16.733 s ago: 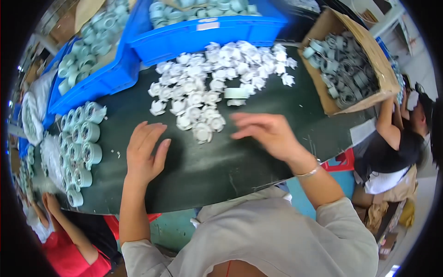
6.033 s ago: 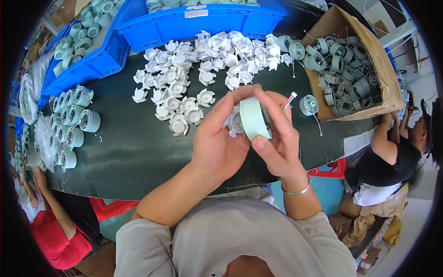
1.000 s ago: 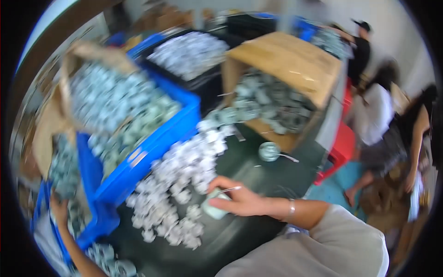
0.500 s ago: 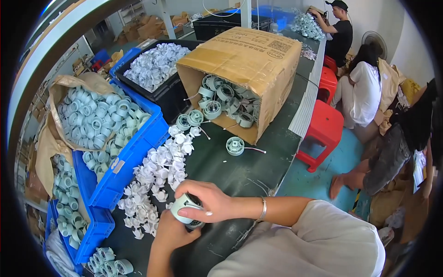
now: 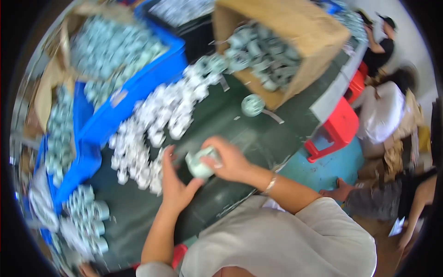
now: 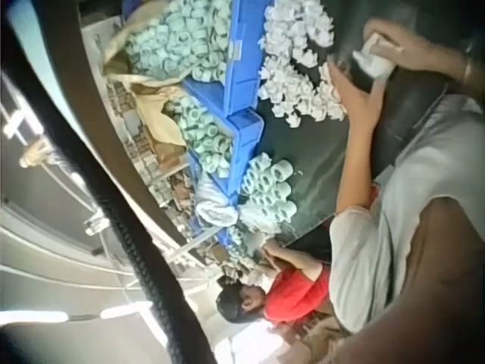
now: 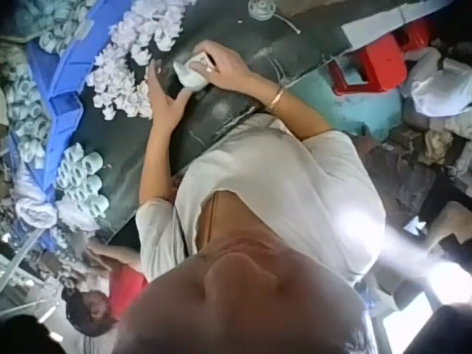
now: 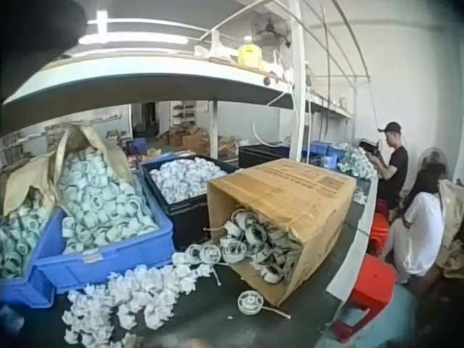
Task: The person assembles small electronic components by hand, inserting internal components and wires into plastic housings at a factory workbench.
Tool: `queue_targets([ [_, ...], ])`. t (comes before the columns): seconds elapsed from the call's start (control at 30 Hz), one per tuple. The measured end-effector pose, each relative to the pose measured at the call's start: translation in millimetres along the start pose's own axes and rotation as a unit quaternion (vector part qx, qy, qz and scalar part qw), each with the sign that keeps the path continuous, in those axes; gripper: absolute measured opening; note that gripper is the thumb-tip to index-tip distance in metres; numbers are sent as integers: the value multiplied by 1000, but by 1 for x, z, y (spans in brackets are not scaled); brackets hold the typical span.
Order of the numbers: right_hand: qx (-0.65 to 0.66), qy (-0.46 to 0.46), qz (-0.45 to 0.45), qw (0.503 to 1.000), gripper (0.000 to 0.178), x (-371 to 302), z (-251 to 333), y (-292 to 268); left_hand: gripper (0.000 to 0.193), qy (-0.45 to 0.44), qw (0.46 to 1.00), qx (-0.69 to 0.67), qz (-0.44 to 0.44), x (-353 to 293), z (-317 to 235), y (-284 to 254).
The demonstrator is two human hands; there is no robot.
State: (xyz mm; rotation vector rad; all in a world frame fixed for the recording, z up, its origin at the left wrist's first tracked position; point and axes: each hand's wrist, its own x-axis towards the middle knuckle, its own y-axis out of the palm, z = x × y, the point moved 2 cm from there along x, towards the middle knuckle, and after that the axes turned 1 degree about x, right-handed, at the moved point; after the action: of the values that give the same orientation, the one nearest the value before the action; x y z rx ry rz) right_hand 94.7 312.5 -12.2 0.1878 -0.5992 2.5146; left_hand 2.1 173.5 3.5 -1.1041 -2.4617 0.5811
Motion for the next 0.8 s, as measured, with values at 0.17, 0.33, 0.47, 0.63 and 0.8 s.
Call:
queue_targets([
  [0.17,162,-162,21,973,35,4,40,2,56,-47,953,-300,17,-19,-29,8],
  [0.33,236,-135,124,954,66,0,63,0,57,16,942,-334,22,-31,-42,-1],
  [0.47,184,-176,127,959,69,-7,77,-4,61,133,949,-286,18,-35,-47,-2],
  [0.63,124,-220,134,958,68,-14,81,1,65,181,941,-285,-3,-41,-43,9],
  [0.8,66,-206,125,968,51,-8,60,-6,67,-52,951,-305,12,-42,-33,10],
])
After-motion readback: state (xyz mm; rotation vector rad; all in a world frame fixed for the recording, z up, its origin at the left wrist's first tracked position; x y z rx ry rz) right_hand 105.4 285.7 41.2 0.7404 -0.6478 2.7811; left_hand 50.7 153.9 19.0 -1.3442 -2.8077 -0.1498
